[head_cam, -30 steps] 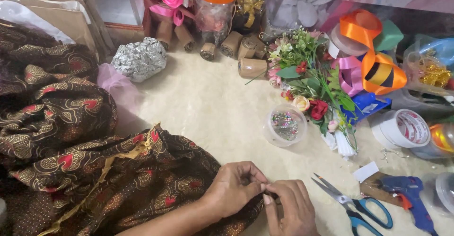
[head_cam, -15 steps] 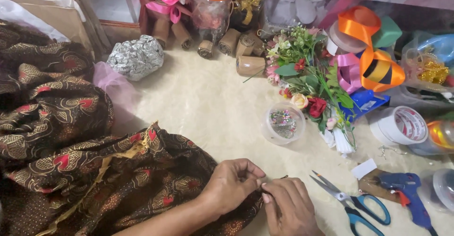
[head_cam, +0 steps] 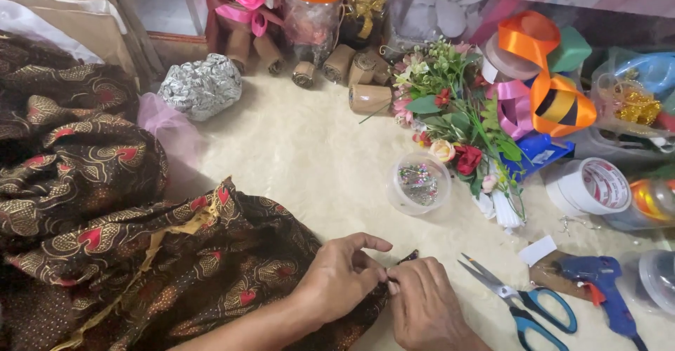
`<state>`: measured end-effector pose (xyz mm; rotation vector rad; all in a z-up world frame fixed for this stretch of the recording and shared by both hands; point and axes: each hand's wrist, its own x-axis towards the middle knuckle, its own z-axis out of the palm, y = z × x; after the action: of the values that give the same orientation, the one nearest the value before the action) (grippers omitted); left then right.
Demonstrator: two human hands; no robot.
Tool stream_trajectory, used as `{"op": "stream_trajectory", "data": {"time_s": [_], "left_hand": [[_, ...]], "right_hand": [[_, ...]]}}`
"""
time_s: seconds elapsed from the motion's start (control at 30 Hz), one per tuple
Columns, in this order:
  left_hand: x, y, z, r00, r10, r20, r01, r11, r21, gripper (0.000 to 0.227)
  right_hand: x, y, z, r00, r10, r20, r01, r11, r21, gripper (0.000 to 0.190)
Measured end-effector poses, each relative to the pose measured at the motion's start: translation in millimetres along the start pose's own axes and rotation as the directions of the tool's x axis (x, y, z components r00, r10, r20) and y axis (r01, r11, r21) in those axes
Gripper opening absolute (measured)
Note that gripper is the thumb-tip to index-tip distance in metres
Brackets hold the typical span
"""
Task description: Folding and pinning batik fabric to create a decorative bird shape as part of a handicraft project.
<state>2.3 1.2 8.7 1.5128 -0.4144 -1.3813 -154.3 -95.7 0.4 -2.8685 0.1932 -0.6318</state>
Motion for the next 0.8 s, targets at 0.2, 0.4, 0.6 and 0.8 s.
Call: {"op": "stream_trajectory", "data": {"time_s": [0.2, 0.4, 0.6, 0.8], "left_hand": [[-4, 3, -4, 0.999, 0.031, 0.022, -0.035, 0.979, 0.199, 0.050], [-12, -6, 0, 0.967, 0.255, 0.024, -0.241, 0.872, 0.427, 0.054], [-5, -20, 2, 0.938, 0.346, 0.021, -0.318, 0.832, 0.455, 0.062], [-3, -28, 6, 0.892, 0.445, 0.081, -0.420, 0.746, 0.517, 0.067]], "right_hand": [[-1, -6, 5, 0.999, 0.046, -0.013, -0.046, 0.999, 0.016, 0.020], [5, -11, 5, 0.994, -0.095, -0.059, 0.080, 0.975, -0.207, 0.025], [-12, -2, 19, 1.000, -0.005, 0.006, 0.006, 0.970, -0.244, 0.020], [-20, 10, 22, 0.994, -0.040, 0.101, 0.064, 0.967, -0.248, 0.016]]}}
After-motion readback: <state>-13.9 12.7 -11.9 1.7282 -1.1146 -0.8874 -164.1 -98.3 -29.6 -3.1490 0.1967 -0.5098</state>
